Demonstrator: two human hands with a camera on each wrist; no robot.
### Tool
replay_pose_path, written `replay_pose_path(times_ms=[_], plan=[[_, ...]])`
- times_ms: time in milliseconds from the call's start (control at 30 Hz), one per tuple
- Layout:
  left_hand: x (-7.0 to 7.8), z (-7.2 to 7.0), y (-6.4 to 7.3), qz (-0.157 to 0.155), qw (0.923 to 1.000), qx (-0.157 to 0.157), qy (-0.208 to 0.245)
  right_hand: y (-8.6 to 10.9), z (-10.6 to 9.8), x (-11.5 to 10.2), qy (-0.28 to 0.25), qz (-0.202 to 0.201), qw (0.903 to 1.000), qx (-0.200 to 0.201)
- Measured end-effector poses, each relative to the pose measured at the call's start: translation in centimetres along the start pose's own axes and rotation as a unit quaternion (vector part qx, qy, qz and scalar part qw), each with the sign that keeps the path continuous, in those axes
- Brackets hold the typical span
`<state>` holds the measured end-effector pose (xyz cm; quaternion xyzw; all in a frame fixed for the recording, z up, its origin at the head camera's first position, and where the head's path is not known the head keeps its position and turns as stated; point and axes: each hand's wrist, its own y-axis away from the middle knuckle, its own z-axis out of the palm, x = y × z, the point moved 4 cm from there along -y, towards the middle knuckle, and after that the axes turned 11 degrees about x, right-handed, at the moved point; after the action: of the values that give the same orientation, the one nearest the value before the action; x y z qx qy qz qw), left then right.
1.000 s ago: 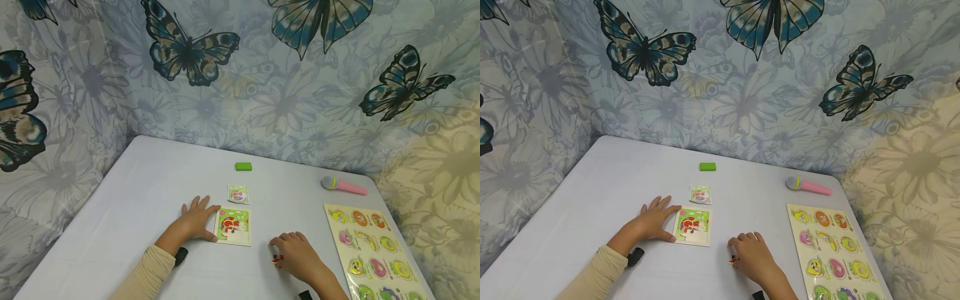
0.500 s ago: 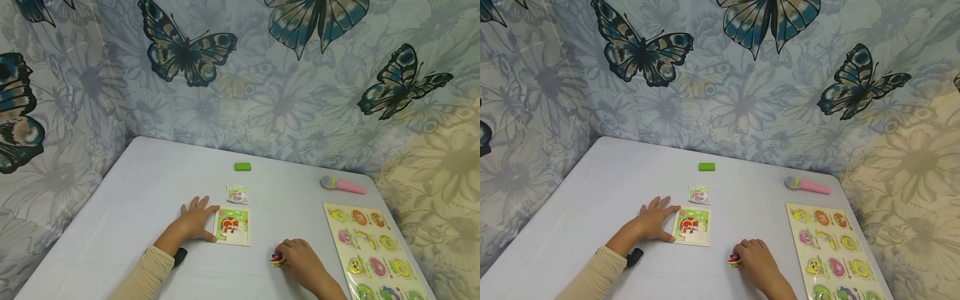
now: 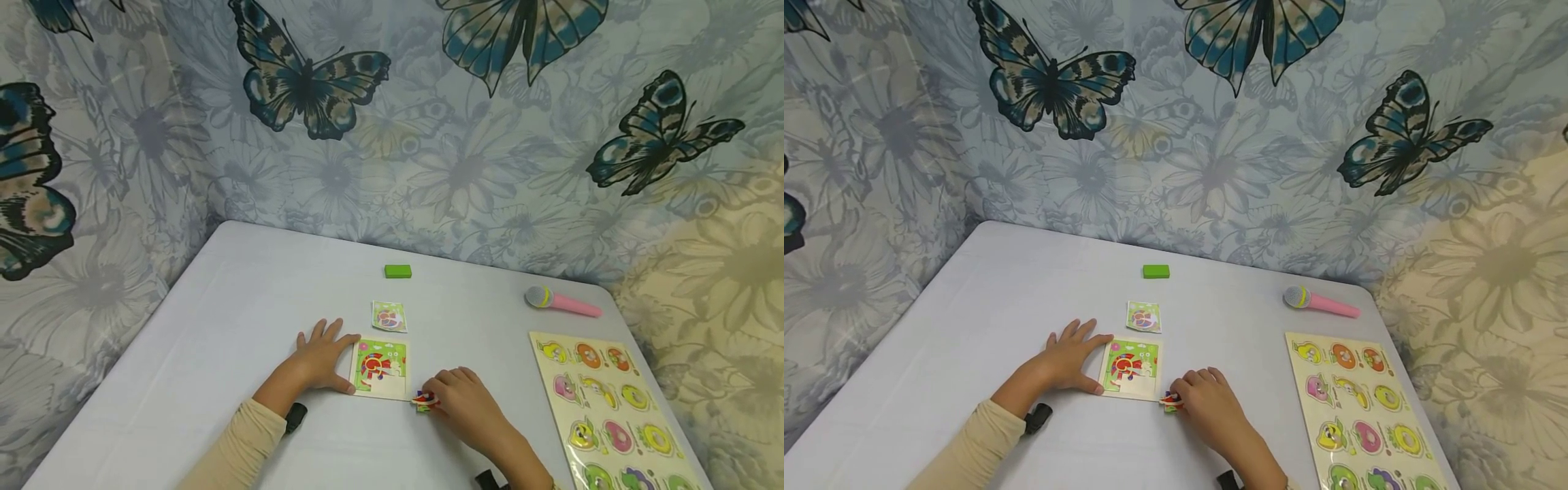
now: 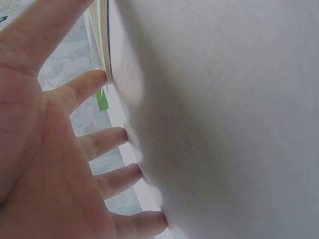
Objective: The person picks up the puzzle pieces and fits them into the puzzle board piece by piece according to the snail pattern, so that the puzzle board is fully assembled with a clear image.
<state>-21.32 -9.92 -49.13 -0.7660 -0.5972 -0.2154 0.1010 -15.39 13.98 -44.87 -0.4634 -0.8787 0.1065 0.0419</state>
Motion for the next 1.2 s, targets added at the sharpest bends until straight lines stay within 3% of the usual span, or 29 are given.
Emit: replay_pose_path(times_ms=[233, 400, 767, 1200], plan=[[0.0, 0.0, 0.0, 0.005, 1.0, 0.007, -0.004, -3.1, 1.5, -2.5, 0.001, -0.061, 0.9979, 0.024], [0.0, 0.0, 0.0, 0.005, 1.0, 0.002, -0.003, -4.3, 2.5, -3.7, 0.01, -0.082, 0.996, 0.036], [0.1, -0.3, 0.0, 0.0, 1.0, 0.002, -0.002, -4.6, 3.2, -4.4, 0.047, -0.087, 0.9926, 0.07], [0.1, -0.2, 0.1, 0.001, 1.0, -0.001, -0.005, -4.5, 3.4, -4.8, 0.08, -0.067, 0.9931, 0.054]])
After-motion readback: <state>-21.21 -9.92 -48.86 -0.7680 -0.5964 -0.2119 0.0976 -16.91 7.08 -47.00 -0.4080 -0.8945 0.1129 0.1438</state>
